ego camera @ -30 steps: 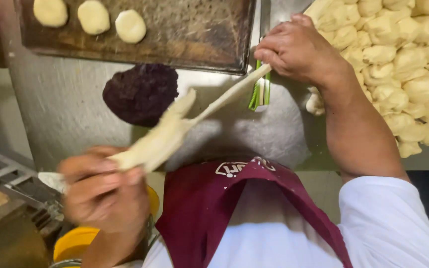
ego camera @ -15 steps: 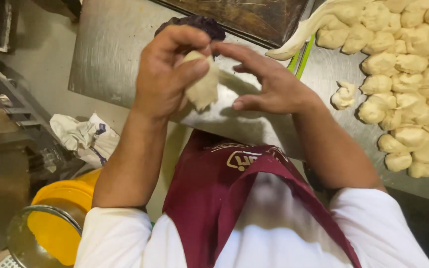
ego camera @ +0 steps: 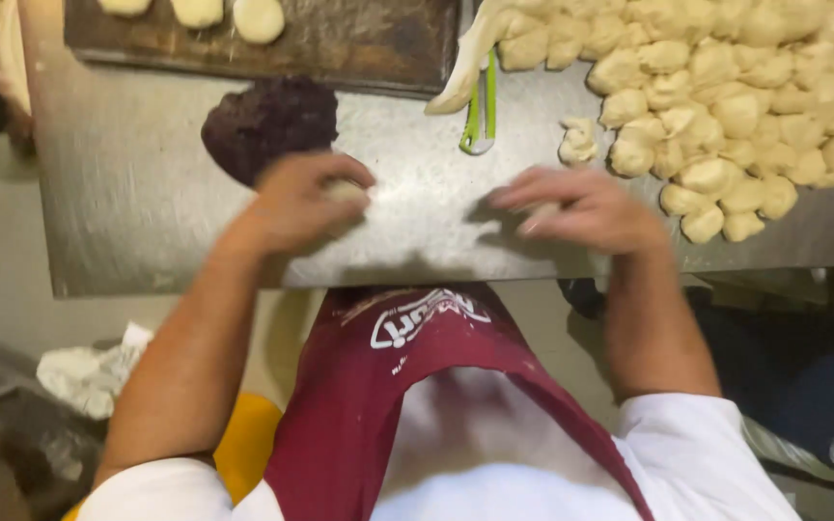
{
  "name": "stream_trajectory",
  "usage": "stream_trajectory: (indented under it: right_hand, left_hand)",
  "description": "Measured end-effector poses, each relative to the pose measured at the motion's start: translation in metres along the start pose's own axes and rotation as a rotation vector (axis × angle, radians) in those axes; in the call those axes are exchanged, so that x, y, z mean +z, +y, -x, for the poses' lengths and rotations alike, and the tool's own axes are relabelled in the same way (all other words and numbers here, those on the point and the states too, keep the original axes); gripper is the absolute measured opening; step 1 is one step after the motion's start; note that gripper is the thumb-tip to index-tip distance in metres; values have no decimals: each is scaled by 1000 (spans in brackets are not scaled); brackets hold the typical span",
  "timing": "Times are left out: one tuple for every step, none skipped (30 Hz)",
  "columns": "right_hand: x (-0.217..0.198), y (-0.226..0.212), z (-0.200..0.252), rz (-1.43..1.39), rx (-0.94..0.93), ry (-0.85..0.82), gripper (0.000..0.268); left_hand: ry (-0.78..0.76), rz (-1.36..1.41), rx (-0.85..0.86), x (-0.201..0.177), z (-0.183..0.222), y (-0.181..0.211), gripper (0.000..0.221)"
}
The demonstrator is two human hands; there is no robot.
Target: Filling and shaping dough balls for baking in a commercial kitchen.
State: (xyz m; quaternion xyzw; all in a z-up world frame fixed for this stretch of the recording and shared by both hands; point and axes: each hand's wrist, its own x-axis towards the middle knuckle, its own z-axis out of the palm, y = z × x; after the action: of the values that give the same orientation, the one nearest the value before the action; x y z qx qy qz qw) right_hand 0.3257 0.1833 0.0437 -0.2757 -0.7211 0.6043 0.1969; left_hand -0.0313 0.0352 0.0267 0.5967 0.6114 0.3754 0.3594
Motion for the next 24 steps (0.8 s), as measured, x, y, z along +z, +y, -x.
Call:
stream_trajectory:
  right_hand:
    - [16, -4, -11, 241, -92, -103, 30]
    - [32, -8, -22, 484, -176, -209, 38]
    - [26, 13, -22, 489, -168, -186, 38]
    - [19, 35, -20, 478, -129, 42, 32]
    - [11, 58, -20, 462, -93, 252, 25]
    - [8, 41, -31, 467, -87, 256, 25]
    - [7, 26, -41, 520, 41, 284, 22]
    - [5, 11, -50, 574, 171, 308, 21]
    - [-2, 21, -63, 572, 164, 314, 21]
    - [-12, 30, -76, 615, -10, 354, 18]
    - [-26, 37, -91, 658, -190, 391, 16]
    - [-39, 48, -108, 660, -201, 398, 16]
    - [-51, 60, -123, 711, -295, 433, 15]
    - [-64, 73, -139, 761, -390, 466, 14]
    - [-69, 72, -149, 757, -388, 466, 14]
    - [-75, 71, -160, 802, -200, 416, 18]
    - [-78, 72, -171, 837, -12, 354, 22]
    - [-85, 74, -183, 827, -10, 349, 22]
    - [-87, 78, -194, 872, 29, 229, 26]
    - [-88, 82, -204, 914, 66, 108, 33]
    - [-90, 87, -210, 900, 70, 93, 33]
    - [-92, 91, -216, 903, 108, 106, 31]
    - [-95, 94, -224, 912, 142, 121, 29]
    - [-97, 97, -226, 904, 141, 109, 29]
  left_hand:
    - [-191, -148, -76, 16, -11, 6, 30]
    - [-378, -302, -151, 32, -21, 12, 42]
    - [-394, -305, -132, 37, -33, 10, 42]
    - [-307, -469, 1, 42, -44, 8, 39]
    - [-204, -621, 123, 50, -52, 6, 37]
    - [-208, -616, 128, 61, -79, 4, 37]
    - [-58, -549, 207, 72, -99, 1, 38]
    - [92, -481, 283, 85, -120, 0, 38]
    - [93, -487, 290, 90, -144, -1, 38]
    - [90, -467, 141, 96, -169, 0, 35]
    - [90, -444, -4, 102, -198, 4, 33]
    - [96, -450, 6, 107, -225, -11, 33]
    - [137, -523, 35, 116, -250, -28, 37]
    - [178, -596, 64, 125, -276, -45, 41]
    - [175, -598, 62, 123, -281, -35, 41]
    - [2, -658, -88, 121, -287, -25, 46]
    - [-175, -713, -245, 118, -291, -18, 54]
    - [-179, -716, -254, 118, -296, -15, 54]
    - [-199, -669, -265, 117, -296, -15, 40]
    - [-218, -621, -277, 117, -296, -15, 27]
    - [-225, -621, -296, 113, -293, -12, 27]
    - [-195, -463, -338, 109, -289, -8, 17]
    - [-157, -305, -374, 103, -287, -4, 17]
    - [-156, -305, -388, 101, -284, -6, 17]
